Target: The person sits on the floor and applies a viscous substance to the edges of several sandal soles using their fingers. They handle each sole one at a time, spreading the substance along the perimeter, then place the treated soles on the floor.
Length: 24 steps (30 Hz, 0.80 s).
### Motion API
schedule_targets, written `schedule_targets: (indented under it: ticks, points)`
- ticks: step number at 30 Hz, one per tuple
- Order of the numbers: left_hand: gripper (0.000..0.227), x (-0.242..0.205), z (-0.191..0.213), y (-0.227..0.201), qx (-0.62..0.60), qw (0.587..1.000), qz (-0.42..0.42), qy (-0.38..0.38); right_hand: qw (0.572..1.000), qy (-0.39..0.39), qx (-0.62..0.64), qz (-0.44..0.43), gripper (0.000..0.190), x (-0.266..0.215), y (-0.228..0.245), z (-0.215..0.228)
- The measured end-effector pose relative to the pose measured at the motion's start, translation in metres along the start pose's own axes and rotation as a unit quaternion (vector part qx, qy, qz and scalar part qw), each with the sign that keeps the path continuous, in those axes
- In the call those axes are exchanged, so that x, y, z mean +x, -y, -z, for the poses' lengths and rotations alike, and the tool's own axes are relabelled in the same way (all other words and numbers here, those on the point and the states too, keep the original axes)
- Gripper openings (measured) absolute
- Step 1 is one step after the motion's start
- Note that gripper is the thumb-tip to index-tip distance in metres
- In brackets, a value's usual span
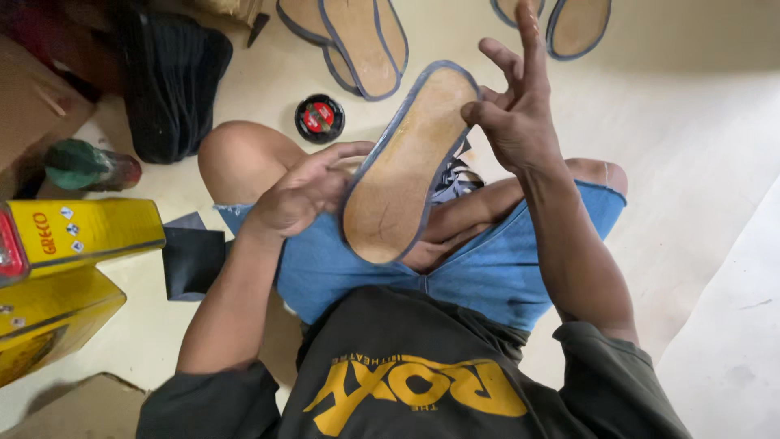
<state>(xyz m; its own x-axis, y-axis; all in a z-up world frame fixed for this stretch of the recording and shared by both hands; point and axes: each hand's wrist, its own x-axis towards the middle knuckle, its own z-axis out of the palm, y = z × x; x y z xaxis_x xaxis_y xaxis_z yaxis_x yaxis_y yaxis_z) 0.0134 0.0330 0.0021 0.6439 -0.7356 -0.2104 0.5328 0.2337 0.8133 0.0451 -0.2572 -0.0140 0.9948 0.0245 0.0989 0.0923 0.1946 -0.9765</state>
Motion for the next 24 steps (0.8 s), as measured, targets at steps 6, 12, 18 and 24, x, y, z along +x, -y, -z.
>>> schedule_targets:
  ticks: [6, 12, 18, 24]
  points:
    - [0.054, 0.018, -0.017, 0.013, 0.101, 0.985, -0.096, -0.107, 0.996, 0.07, -0.051, 0.003, 0.062, 0.002, -0.002, -0.013]
    - [0.078, 0.012, -0.011, 0.018, 0.038, 0.975, -0.165, -0.141, 0.777, 0.187, -0.599, 0.051, 0.054, 0.005, -0.067, -0.004]
    - [0.08, 0.008, -0.002, 0.026, 0.006, 0.966, -0.193, -0.171, 0.82, -0.013, -0.496, 0.284, 0.037, 0.003, -0.067, -0.018]
    - [0.081, 0.022, -0.004, 0.026, 0.012, 0.966, -0.214, -0.142, 0.735, 0.121, -0.64, 0.186, 0.041, -0.011, -0.091, 0.01]
